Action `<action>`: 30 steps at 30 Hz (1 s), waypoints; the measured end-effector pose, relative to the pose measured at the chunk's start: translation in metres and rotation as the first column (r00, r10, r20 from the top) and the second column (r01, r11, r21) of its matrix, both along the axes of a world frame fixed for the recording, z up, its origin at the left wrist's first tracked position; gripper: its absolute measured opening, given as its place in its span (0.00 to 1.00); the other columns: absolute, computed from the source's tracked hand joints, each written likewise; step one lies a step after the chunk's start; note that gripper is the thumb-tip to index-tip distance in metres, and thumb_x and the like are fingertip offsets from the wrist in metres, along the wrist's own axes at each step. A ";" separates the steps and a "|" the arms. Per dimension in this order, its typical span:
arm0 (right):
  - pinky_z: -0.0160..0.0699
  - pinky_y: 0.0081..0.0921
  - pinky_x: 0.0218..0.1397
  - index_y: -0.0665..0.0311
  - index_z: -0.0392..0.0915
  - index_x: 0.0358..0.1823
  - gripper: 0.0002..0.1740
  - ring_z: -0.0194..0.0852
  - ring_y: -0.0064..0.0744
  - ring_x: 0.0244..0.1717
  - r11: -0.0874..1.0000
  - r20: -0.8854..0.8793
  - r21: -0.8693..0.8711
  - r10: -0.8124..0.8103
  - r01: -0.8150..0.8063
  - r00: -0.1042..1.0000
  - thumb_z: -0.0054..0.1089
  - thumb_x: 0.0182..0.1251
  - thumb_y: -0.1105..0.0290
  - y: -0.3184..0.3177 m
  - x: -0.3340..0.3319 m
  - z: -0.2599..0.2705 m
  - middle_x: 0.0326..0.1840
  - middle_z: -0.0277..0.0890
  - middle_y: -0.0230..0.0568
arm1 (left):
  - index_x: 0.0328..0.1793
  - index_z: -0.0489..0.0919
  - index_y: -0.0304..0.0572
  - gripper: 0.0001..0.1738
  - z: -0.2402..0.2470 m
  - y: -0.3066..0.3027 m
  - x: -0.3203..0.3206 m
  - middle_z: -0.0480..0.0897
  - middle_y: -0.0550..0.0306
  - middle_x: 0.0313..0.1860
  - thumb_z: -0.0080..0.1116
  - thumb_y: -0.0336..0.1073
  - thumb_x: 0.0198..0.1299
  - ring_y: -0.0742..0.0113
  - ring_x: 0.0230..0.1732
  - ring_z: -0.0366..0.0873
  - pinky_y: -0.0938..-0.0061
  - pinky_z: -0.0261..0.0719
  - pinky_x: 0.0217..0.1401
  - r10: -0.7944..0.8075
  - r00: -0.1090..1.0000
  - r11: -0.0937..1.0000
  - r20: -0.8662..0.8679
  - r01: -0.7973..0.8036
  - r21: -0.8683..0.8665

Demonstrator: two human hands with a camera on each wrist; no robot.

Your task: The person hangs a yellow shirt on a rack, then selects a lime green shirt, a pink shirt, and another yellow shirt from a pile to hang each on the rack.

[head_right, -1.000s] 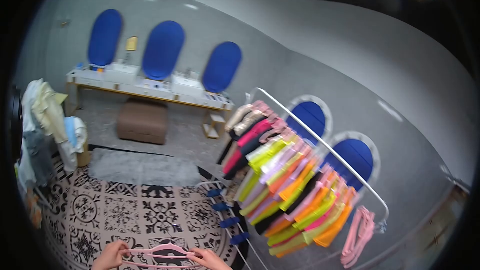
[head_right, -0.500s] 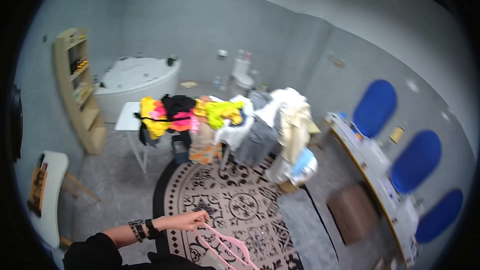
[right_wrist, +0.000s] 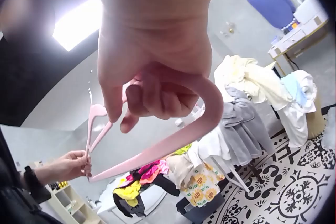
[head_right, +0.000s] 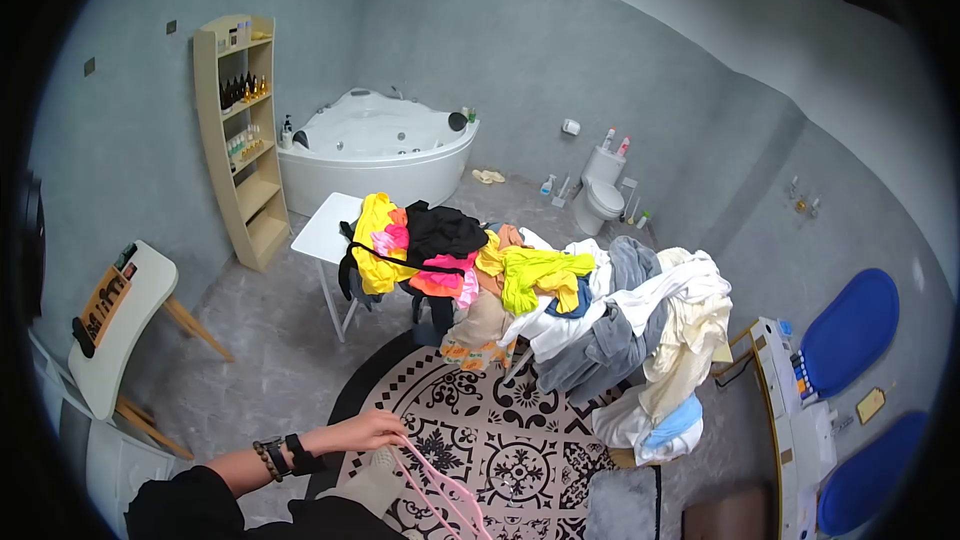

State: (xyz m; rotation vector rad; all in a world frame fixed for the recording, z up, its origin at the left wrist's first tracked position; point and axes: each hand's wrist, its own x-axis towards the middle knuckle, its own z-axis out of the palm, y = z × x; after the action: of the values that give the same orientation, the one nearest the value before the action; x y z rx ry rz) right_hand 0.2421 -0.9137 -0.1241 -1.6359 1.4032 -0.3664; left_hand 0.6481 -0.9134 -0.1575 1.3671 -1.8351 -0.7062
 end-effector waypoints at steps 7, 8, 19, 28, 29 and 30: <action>0.73 0.42 0.27 0.69 0.85 0.36 0.22 0.79 0.52 0.22 0.958 -0.005 -0.121 0.261 -0.259 0.965 0.60 0.72 0.53 -0.119 0.171 0.011 0.21 0.79 0.53 | 0.43 0.86 0.45 0.13 -0.016 -0.078 0.090 0.82 0.58 0.35 0.61 0.45 0.65 0.56 0.43 0.78 0.63 0.71 0.49 0.101 0.993 0.995 0.059 -0.100 -0.016; 0.73 0.38 0.26 0.69 0.84 0.40 0.21 0.80 0.46 0.21 0.904 -0.041 -0.250 0.347 -0.346 0.937 0.59 0.72 0.54 -0.138 0.178 -0.021 0.21 0.79 0.51 | 0.43 0.87 0.45 0.13 -0.011 -0.090 0.104 0.82 0.59 0.36 0.61 0.46 0.65 0.57 0.44 0.78 0.63 0.70 0.50 0.090 0.994 0.996 0.059 -0.090 0.002; 0.78 0.29 0.45 0.68 0.82 0.52 0.21 0.81 0.32 0.39 0.956 0.111 0.041 0.284 -0.290 0.952 0.47 0.81 0.58 -0.284 0.273 -0.029 0.42 0.84 0.42 | 0.42 0.87 0.41 0.13 -0.034 -0.235 0.182 0.84 0.54 0.34 0.61 0.43 0.65 0.53 0.41 0.81 0.60 0.75 0.45 -0.038 0.989 0.995 -0.142 0.050 0.085; 0.70 0.22 0.33 0.66 0.84 0.46 0.11 0.70 0.20 0.30 0.979 0.300 -0.079 0.201 -0.186 0.932 0.63 0.72 0.65 -0.407 0.296 -0.079 0.27 0.78 0.30 | 0.45 0.84 0.40 0.12 -0.009 -0.344 0.230 0.82 0.52 0.40 0.62 0.40 0.65 0.54 0.48 0.79 0.63 0.74 0.52 0.118 0.985 0.991 -0.124 -0.110 0.072; 0.69 0.22 0.31 0.66 0.84 0.45 0.10 0.69 0.19 0.29 0.981 0.360 -0.133 0.178 -0.139 0.916 0.63 0.72 0.66 -0.416 0.304 -0.081 0.26 0.77 0.29 | 0.51 0.84 0.41 0.14 -0.007 -0.352 0.244 0.82 0.53 0.44 0.62 0.40 0.66 0.55 0.51 0.78 0.64 0.72 0.57 0.233 0.958 0.973 -0.165 -0.230 0.035; 0.69 0.22 0.31 0.66 0.84 0.45 0.10 0.69 0.19 0.29 0.983 0.359 -0.121 0.174 -0.139 0.917 0.63 0.72 0.66 -0.423 0.305 -0.080 0.26 0.77 0.29 | 0.55 0.81 0.39 0.17 -0.017 -0.360 0.266 0.81 0.49 0.48 0.62 0.40 0.64 0.52 0.54 0.77 0.63 0.72 0.59 0.404 0.906 0.914 -0.128 -0.406 0.011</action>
State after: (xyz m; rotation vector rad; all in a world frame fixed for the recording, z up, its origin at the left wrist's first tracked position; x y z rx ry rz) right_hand 0.5471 -1.3364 -0.2040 -1.6395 0.9781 -0.6183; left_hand 0.9136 -1.2737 -0.1746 1.5890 -1.3898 -0.5424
